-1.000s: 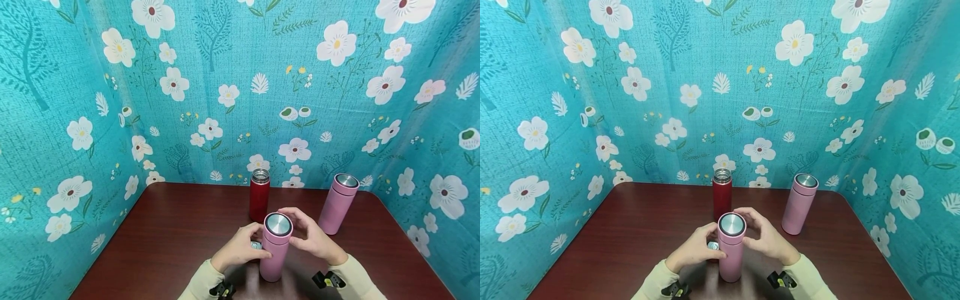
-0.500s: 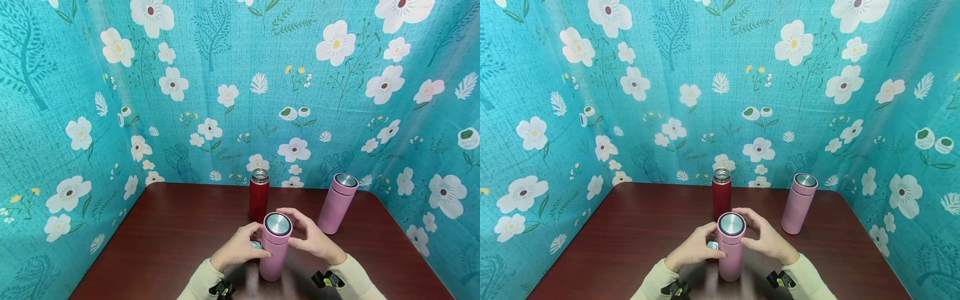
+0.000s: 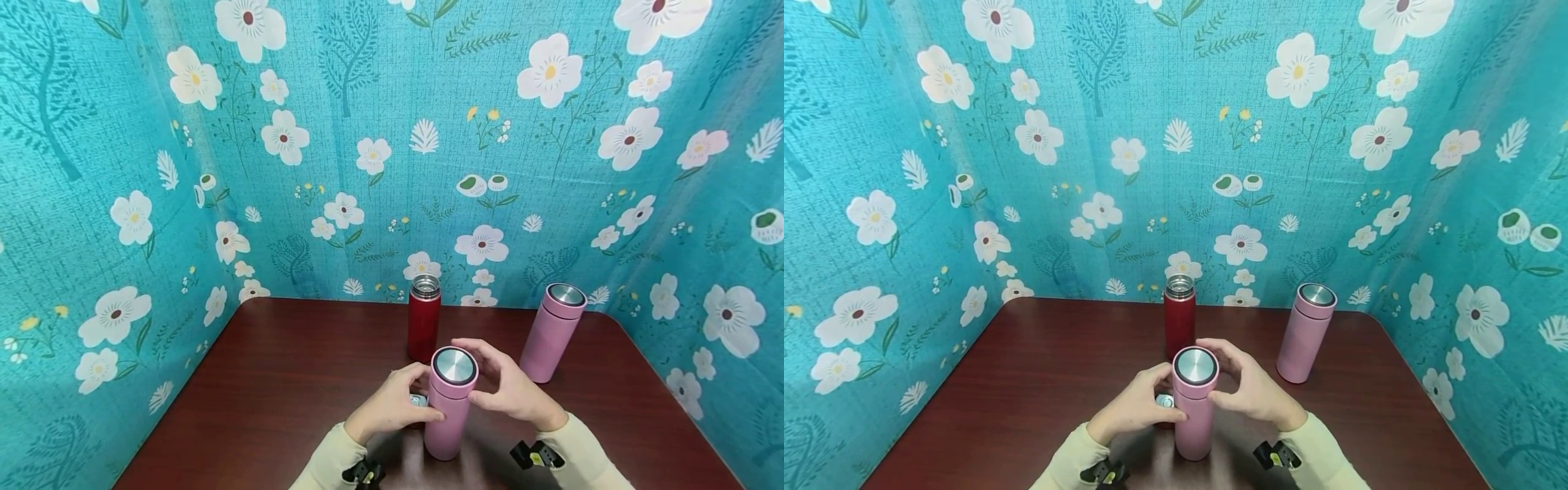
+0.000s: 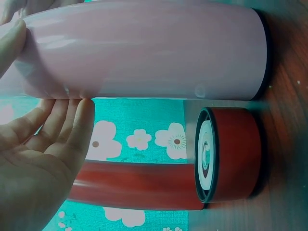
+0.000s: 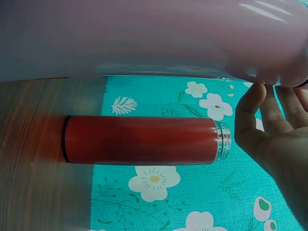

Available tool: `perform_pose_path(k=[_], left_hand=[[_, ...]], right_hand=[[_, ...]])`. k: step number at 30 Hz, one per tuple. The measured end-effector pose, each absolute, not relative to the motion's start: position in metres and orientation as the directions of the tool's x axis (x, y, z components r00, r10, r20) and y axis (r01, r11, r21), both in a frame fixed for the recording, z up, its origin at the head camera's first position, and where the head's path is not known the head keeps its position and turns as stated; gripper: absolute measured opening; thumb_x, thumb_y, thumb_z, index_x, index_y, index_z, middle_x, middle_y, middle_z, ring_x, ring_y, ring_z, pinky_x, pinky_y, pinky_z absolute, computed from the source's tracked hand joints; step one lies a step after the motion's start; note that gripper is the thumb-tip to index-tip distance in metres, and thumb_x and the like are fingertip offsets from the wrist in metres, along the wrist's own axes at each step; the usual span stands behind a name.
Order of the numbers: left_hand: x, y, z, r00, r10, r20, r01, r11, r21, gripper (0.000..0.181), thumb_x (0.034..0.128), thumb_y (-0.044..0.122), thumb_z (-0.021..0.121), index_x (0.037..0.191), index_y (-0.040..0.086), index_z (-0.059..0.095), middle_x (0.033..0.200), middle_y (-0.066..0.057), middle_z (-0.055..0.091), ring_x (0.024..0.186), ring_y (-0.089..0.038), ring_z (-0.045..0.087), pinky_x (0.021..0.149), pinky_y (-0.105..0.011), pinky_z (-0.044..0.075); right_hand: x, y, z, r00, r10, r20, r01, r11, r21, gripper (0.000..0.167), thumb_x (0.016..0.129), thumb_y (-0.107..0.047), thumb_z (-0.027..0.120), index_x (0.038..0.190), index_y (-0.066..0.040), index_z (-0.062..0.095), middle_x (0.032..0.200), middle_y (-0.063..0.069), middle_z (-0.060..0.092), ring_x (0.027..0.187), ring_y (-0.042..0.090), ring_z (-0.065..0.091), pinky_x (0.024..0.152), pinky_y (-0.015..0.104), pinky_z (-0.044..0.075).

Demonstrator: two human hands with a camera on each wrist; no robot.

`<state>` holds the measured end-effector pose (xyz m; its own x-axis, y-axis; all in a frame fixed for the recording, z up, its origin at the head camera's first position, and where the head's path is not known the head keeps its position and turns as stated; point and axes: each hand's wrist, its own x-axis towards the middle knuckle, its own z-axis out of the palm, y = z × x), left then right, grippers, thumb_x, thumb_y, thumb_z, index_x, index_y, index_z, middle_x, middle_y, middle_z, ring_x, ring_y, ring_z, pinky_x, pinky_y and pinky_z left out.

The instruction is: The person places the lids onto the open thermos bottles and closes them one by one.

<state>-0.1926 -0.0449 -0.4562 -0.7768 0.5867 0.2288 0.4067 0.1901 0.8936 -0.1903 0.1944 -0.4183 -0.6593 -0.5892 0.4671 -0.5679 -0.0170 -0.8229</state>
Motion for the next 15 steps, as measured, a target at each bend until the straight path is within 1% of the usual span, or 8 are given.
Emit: perform_pose_path(k=[4, 6, 9, 15], left_hand=[[-0.191, -0.044, -0.451, -0.778, 0.58, 0.242, 0.422, 0.197, 0.885, 0.051, 0.0749, 0.023, 0.08, 0.12, 0.015, 0.058, 0.108, 0.007, 0.062, 0.092, -0.007, 0.06, 0.086, -0.031, 0.049], [-0.188, -0.044, -0.446, -0.775, 0.582, 0.245, 0.423, 0.191, 0.886, 0.05, 0.0747, 0.019, 0.08, 0.119, 0.012, 0.058, 0.107, 0.007, 0.062, 0.092, -0.007, 0.061, 0.086, -0.031, 0.049], [-0.186, -0.044, -0.44, -0.772, 0.589, 0.24, 0.413, 0.179, 0.893, 0.05, 0.0746, 0.016, 0.08, 0.119, 0.009, 0.058, 0.105, 0.005, 0.062, 0.091, -0.009, 0.061, 0.086, -0.035, 0.049], [-0.191, -0.045, -0.448, -0.771, 0.607, 0.194, 0.385, 0.201, 0.901, 0.05, 0.0757, 0.023, 0.079, 0.12, 0.016, 0.056, 0.106, 0.009, 0.061, 0.093, -0.007, 0.059, 0.085, -0.03, 0.048]], right_hand=[[-0.191, 0.194, -0.418, -0.667, -0.588, 0.458, -0.552, -0.023, -0.833, 0.065, 0.078, 0.002, 0.066, 0.137, 0.0, 0.038, 0.129, 0.014, 0.052, 0.115, 0.023, 0.054, 0.096, 0.032, 0.043], [-0.19, 0.194, -0.418, -0.669, -0.589, 0.454, -0.547, -0.024, -0.837, 0.064, 0.078, 0.002, 0.067, 0.136, -0.001, 0.039, 0.128, 0.014, 0.053, 0.115, 0.024, 0.055, 0.096, 0.032, 0.044], [-0.19, 0.194, -0.419, -0.674, -0.586, 0.451, -0.55, -0.01, -0.835, 0.064, 0.078, 0.001, 0.067, 0.136, -0.001, 0.039, 0.129, 0.012, 0.053, 0.115, 0.024, 0.055, 0.096, 0.032, 0.043], [-0.189, 0.194, -0.42, -0.653, -0.613, 0.445, -0.541, -0.033, -0.84, 0.068, 0.08, 0.003, 0.064, 0.141, 0.002, 0.033, 0.134, 0.014, 0.05, 0.119, 0.024, 0.052, 0.095, 0.033, 0.044]])
